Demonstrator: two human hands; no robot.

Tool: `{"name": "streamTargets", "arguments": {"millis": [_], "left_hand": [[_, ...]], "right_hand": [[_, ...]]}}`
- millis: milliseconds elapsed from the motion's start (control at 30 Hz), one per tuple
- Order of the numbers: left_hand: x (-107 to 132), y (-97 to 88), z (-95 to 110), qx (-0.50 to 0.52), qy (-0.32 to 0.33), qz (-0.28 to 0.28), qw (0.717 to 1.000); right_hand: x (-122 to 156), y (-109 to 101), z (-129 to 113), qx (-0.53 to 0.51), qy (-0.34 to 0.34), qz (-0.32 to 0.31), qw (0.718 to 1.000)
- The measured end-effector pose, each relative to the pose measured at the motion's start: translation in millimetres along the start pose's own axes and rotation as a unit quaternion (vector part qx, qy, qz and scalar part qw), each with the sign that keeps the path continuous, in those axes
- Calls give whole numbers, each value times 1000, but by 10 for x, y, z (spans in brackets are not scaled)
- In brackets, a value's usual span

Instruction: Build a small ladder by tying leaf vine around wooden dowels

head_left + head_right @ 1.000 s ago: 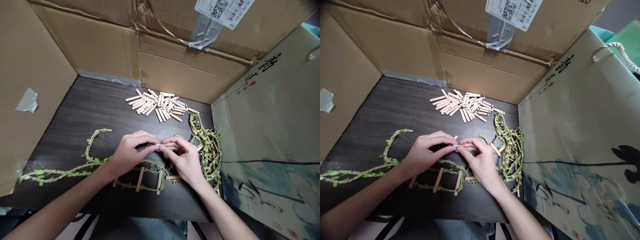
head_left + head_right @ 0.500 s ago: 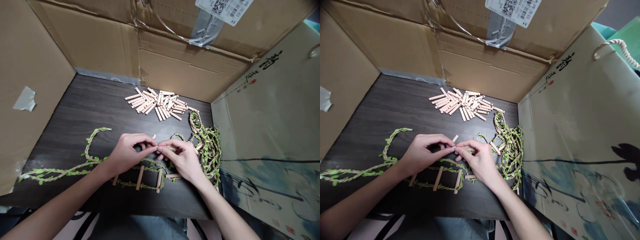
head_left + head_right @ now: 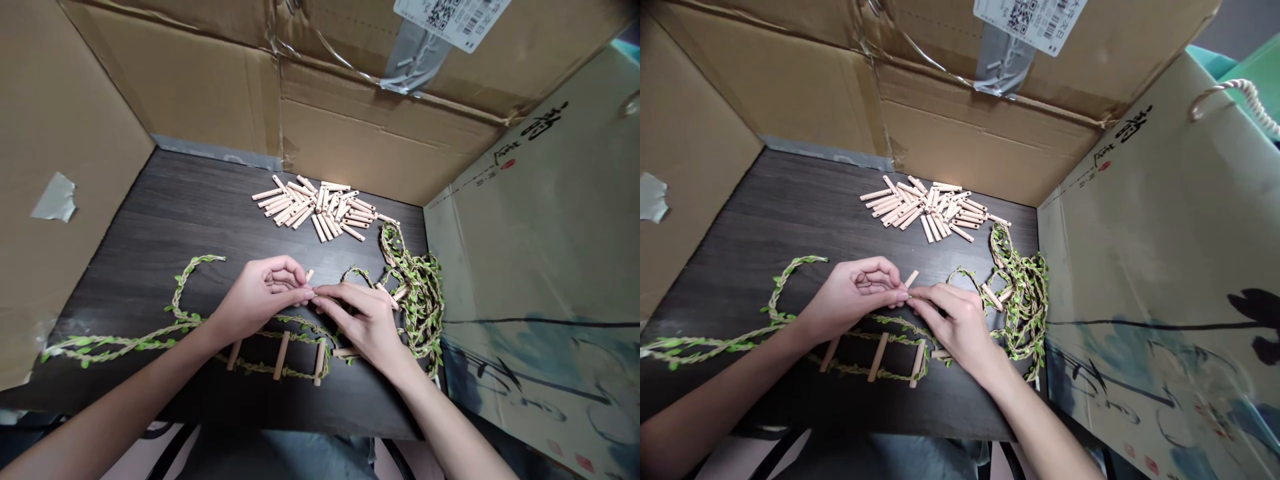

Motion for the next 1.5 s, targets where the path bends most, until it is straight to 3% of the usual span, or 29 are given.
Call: {"name": "streamTargets", "arguments": {"millis": [67,133,200,267,333,400,500,600,700,833,1133,1333,1500], "left_hand": [[1,-21,5,-57,16,7,998],[4,-44,6,-190,84,39,977],[9,-54,-17,-356,160,70,918],[12,-45,-69,-473,195,66,857],[10,-26,-123,-510,197,44,836],[6,-9,-144,-495,185,37,848],[-5,4,-102,-408,132,44,902],[-6,3,-32,-256,58,35,964],[4,4,-8,-94,-16,-18,995],[7,5,-29,-12,-47,-70,996],[5,17,15,23,-43,-65,997],[1,17,4,44,-71,-91,992],[17,7,-51,52,-46,-79,994]], "right_hand": [[-2,-1,7,5,15,-3,1000],[-13,-14,28,11,60,-14,998],[-31,-35,58,13,114,-20,993],[-48,-52,87,17,155,-22,988],[-62,-60,103,27,170,-20,985],[-71,-56,102,36,165,-25,985],[-73,-39,80,41,144,-36,988],[-67,-27,59,39,131,-20,990],[-58,-28,55,9,138,2,990],[-52,-53,59,-16,155,4,988],[-74,-109,8,12,144,-24,989],[-62,-59,2,-37,138,-64,988],[-51,-19,26,-104,194,-62,974]]}}
Point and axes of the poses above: each hand's wrist, its own x-axis away from the middle knuckle, its own y-axis out of the palm, z = x × y, the point moved 1 cm from there along -x, towards the middle knuckle, and after that the axes turned 12 degrees about x, right-handed, at the moved point
